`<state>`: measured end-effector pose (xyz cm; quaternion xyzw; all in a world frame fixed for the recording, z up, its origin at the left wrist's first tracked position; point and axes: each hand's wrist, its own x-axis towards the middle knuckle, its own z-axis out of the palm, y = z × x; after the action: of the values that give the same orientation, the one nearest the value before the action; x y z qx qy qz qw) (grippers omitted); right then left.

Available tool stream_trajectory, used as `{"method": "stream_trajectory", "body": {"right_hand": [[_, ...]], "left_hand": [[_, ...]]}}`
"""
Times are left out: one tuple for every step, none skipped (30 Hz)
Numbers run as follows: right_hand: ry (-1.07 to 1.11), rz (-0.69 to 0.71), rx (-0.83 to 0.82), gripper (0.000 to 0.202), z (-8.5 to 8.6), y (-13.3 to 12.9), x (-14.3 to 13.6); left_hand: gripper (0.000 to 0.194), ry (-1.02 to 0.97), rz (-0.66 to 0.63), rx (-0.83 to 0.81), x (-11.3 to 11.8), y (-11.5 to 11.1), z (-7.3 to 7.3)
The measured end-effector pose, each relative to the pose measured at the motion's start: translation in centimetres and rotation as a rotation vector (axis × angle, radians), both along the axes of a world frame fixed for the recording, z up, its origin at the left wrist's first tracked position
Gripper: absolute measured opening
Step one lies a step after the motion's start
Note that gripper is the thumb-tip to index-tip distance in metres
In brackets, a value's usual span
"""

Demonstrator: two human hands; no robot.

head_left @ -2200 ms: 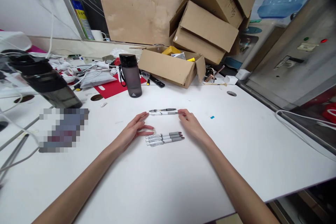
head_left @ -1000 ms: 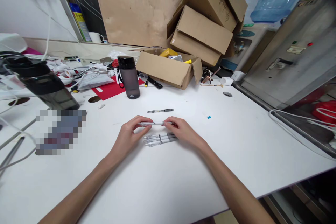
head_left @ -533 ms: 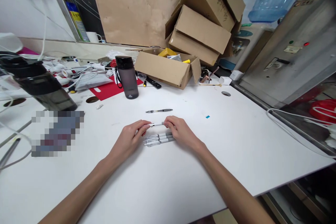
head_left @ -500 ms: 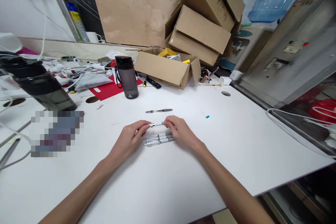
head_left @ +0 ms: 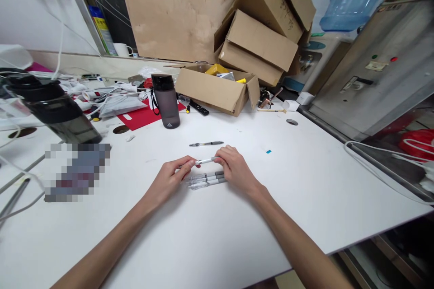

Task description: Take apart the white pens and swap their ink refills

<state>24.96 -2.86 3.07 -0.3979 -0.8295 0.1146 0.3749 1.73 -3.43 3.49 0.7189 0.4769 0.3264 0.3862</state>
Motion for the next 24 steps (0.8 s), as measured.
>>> {"method": "stream_trajectory", "body": {"right_hand": [[-0.009,-0.002,0.009,0.028,0.04,-0.03,-0.02],[-0.018,-0.004,0.019,0.028,0.06,-0.05,-0.04],[-0.026,-0.007,0.028,0.027,0.06,-0.07,-0.05],[-0.035,-0.01,0.039,0.027,0.06,-0.08,-0.05],[-0.047,-0.013,0.049,0.027,0.04,-0.08,-0.03],[-0.06,-0.014,0.059,0.026,0.03,-0.07,0.0],[-0.073,-0.013,0.066,0.026,0.02,-0.07,0.04],[-0.085,-0.011,0.069,0.025,0.01,-0.06,0.09],[-0.09,-0.009,0.066,0.024,0.01,-0.05,0.13],[-0.087,-0.005,0.057,0.024,0.02,-0.05,0.16],[-0.076,0.0,0.039,0.022,0.03,-0.06,0.18],[-0.056,0.002,0.013,0.021,0.05,-0.09,0.18],[-0.03,0.003,-0.02,0.019,0.06,-0.14,0.17],[0.001,0.001,-0.058,0.017,0.05,-0.19,0.16],[0.035,-0.004,-0.097,0.016,0.04,-0.25,0.15],[0.069,-0.012,-0.137,0.016,0.01,-0.29,0.17],[0.098,-0.023,-0.181,0.018,-0.03,-0.33,0.2],[0.118,-0.034,-0.228,0.022,-0.07,-0.34,0.27],[0.13,-0.042,-0.279,0.028,-0.09,-0.34,0.35],[0.14,-0.045,-0.324,0.033,-0.08,-0.32,0.45],[0.153,-0.042,-0.354,0.034,-0.03,-0.3,0.54],[0.173,-0.03,-0.363,0.032,0.05,-0.28,0.62],[0.201,-0.012,-0.348,0.025,0.17,-0.26,0.67],[0.233,0.009,-0.322,0.016,0.3,-0.26,0.69]], "left_hand": [[0.042,-0.009,-0.002,-0.01,-0.02,0.04,-0.04],[0.043,-0.017,-0.004,-0.021,-0.04,0.09,-0.09],[0.043,-0.024,-0.008,-0.036,-0.05,0.13,-0.15],[0.045,-0.031,-0.011,-0.058,-0.07,0.18,-0.23],[0.047,-0.037,-0.015,-0.087,-0.08,0.23,-0.31],[0.05,-0.044,-0.018,-0.121,-0.1,0.27,-0.41],[0.052,-0.051,-0.02,-0.15,-0.11,0.32,-0.5],[0.054,-0.055,-0.021,-0.165,-0.12,0.35,-0.57],[0.055,-0.054,-0.025,-0.158,-0.14,0.38,-0.62],[0.054,-0.046,-0.028,-0.128,-0.17,0.39,-0.63],[0.053,-0.031,-0.03,-0.083,-0.2,0.39,-0.61],[0.052,-0.01,-0.029,-0.031,-0.23,0.37,-0.56],[0.05,0.013,-0.024,0.018,-0.27,0.34,-0.48],[0.049,0.037,-0.016,0.056,-0.29,0.3,-0.39],[0.047,0.059,-0.006,0.085,-0.31,0.25,-0.3],[0.046,0.078,0.004,0.106,-0.31,0.19,-0.21],[0.045,0.095,0.011,0.121,-0.3,0.13,-0.15],[0.045,0.11,0.014,0.133,-0.27,0.07,-0.09],[0.045,0.121,0.014,0.141,-0.25,0.02,-0.06],[0.045,0.13,0.012,0.146,-0.21,-0.03,-0.03],[0.045,0.137,0.009,0.148,-0.18,-0.08,-0.02],[0.045,0.142,0.009,0.148,-0.15,-0.11,-0.01],[0.045,0.145,0.01,0.146,-0.11,-0.14,-0.01],[0.045,0.145,0.015,0.146,-0.07,-0.17,-0.01]]}}
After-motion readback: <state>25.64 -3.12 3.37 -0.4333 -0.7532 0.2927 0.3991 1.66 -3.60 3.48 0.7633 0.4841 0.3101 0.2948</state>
